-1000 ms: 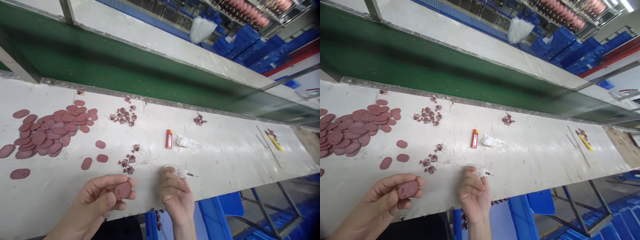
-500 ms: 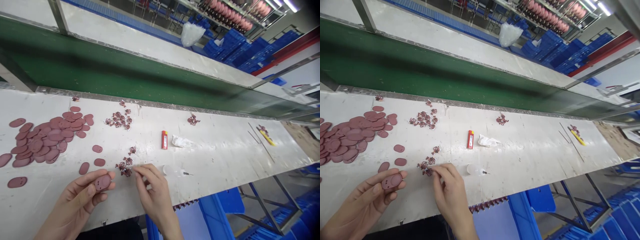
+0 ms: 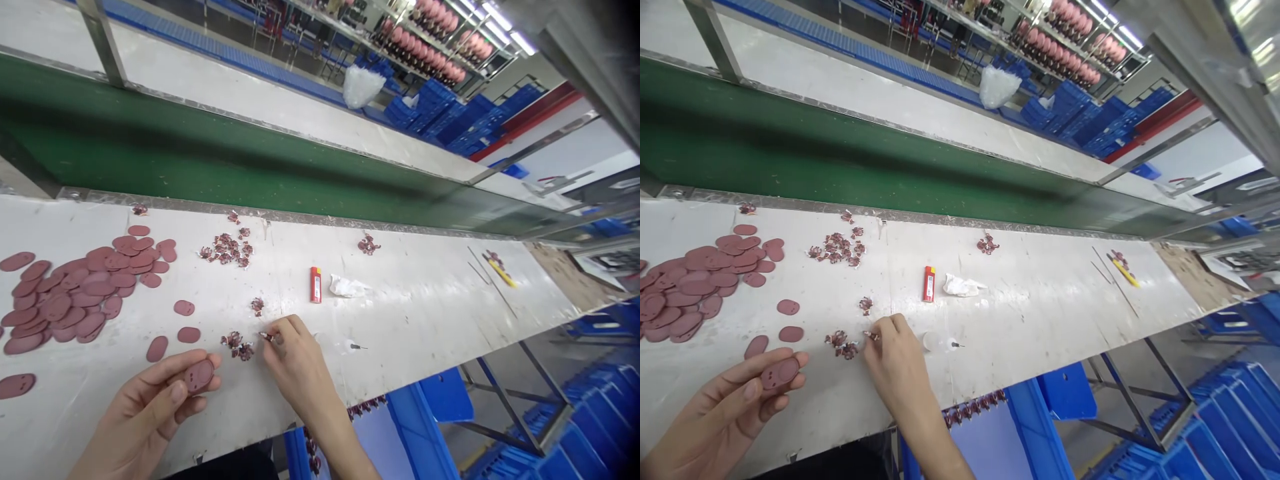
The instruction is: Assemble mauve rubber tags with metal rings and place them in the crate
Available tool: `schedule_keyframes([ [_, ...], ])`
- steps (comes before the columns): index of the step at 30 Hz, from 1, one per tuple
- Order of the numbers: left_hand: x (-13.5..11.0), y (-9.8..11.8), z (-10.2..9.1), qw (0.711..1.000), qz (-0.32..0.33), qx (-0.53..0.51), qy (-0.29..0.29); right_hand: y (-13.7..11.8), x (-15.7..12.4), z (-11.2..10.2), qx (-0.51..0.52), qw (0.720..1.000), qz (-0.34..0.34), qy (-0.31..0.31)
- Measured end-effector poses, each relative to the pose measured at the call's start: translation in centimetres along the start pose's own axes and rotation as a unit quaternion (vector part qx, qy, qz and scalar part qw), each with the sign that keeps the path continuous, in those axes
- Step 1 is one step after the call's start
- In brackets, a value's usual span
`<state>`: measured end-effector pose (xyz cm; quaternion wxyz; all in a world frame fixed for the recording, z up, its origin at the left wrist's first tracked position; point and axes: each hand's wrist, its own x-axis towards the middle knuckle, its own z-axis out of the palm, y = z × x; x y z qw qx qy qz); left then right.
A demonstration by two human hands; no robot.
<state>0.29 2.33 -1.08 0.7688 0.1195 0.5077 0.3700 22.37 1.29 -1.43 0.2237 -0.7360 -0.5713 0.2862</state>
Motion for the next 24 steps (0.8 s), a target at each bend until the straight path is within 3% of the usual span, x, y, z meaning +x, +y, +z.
schedule_keyframes([
  [2, 0.0, -0.1, 0.3, 1.0, 0.004, 0.017, -0.005, -0.4, -1.2, -0.7, 0.051, 0.998, 0.026, -0.006],
  [4, 0.0, -0.4, 0.7, 0.999, 0.008, 0.038, -0.011, -1.1, -2.5, -1.0, 0.193, 0.979, 0.058, -0.018],
  [7, -0.3, -0.7, 1.4, 0.997, 0.016, 0.068, -0.024, -2.3, -4.0, -0.8, 0.468, 0.88, 0.079, -0.034],
  [8, -0.3, -0.8, 1.7, 0.996, 0.021, 0.077, -0.032, -2.6, -4.2, -0.7, 0.525, 0.847, 0.073, -0.036],
  [9, -0.4, -0.9, 1.8, 0.995, 0.027, 0.083, -0.042, -2.9, -4.4, -0.6, 0.549, 0.832, 0.063, -0.038],
  [11, -0.6, -1.0, 2.1, 0.993, 0.043, 0.087, -0.062, -3.3, -4.5, -0.6, 0.553, 0.831, 0.052, -0.033],
  [15, -0.8, -0.9, 2.2, 0.991, 0.055, 0.072, -0.095, -3.5, -4.7, -1.1, 0.503, 0.861, 0.077, -0.014],
  [18, -0.8, -0.9, 2.2, 0.991, 0.052, 0.061, -0.107, -3.7, -4.9, -1.3, 0.498, 0.862, 0.089, -0.03],
  [24, -0.9, -1.0, 2.5, 0.992, 0.05, 0.045, -0.105, -5.0, -4.8, -1.3, 0.426, 0.904, 0.033, -0.02],
])
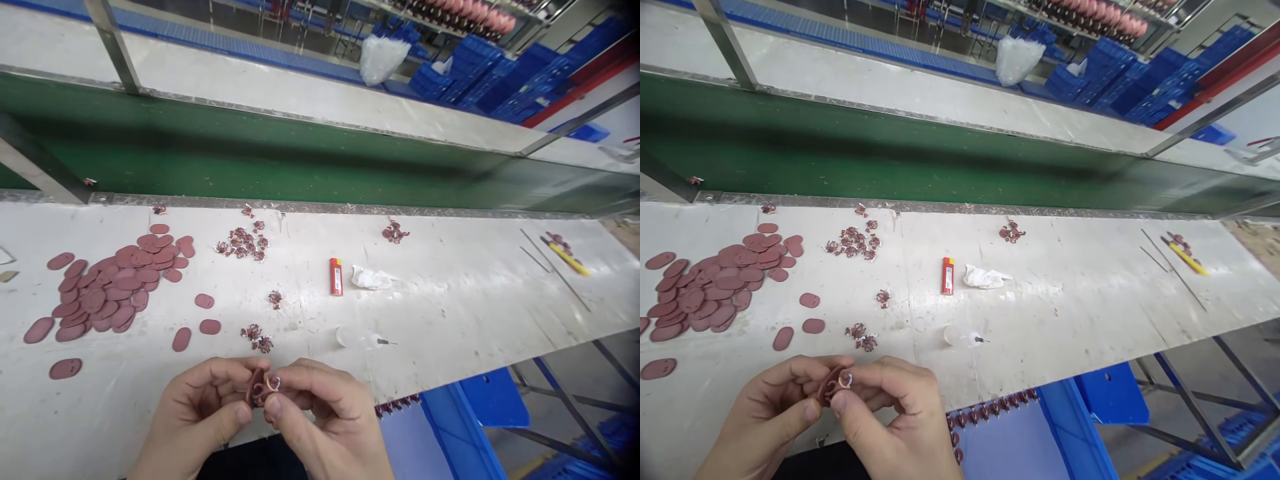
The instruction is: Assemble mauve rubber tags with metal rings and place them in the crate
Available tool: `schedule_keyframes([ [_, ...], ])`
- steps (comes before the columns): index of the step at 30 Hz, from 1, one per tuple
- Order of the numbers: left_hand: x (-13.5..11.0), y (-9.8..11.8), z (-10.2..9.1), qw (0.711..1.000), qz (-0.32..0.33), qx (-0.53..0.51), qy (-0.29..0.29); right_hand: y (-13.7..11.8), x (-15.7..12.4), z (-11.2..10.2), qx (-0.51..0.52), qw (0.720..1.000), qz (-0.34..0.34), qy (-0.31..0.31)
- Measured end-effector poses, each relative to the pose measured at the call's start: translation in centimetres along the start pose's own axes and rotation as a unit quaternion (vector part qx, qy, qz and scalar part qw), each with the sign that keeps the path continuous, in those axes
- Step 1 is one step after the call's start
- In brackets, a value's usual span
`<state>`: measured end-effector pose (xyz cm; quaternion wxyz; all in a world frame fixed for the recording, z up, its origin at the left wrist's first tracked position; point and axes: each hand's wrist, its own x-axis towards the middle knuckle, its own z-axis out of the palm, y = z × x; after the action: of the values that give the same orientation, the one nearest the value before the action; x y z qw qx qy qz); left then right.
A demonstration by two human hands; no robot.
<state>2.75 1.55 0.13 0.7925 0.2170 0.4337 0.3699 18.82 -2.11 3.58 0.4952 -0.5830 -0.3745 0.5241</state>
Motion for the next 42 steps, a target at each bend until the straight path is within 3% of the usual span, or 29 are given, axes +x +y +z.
schedule_keyframes([
  [7, 0.2, -0.1, -0.5, 0.999, 0.021, 0.041, -0.015, -0.3, 0.3, -0.1, -0.024, 1.0, -0.002, -0.011],
  [13, 0.8, -0.9, -1.5, 0.995, 0.057, 0.071, -0.049, -0.1, 0.5, -0.1, 0.035, 0.999, 0.003, -0.016],
  [23, 0.3, -1.5, -1.1, 0.997, 0.045, 0.056, -0.016, 0.4, 0.7, 0.0, 0.049, 0.999, 0.004, -0.005],
  [30, 0.0, -1.7, -0.6, 0.998, 0.047, 0.034, 0.007, 1.3, 0.4, 0.0, 0.096, 0.994, 0.042, -0.017],
  [42, -0.2, -2.1, -1.0, 0.997, 0.07, 0.022, -0.011, 1.9, 0.0, 1.0, 0.109, 0.994, 0.028, 0.003],
])
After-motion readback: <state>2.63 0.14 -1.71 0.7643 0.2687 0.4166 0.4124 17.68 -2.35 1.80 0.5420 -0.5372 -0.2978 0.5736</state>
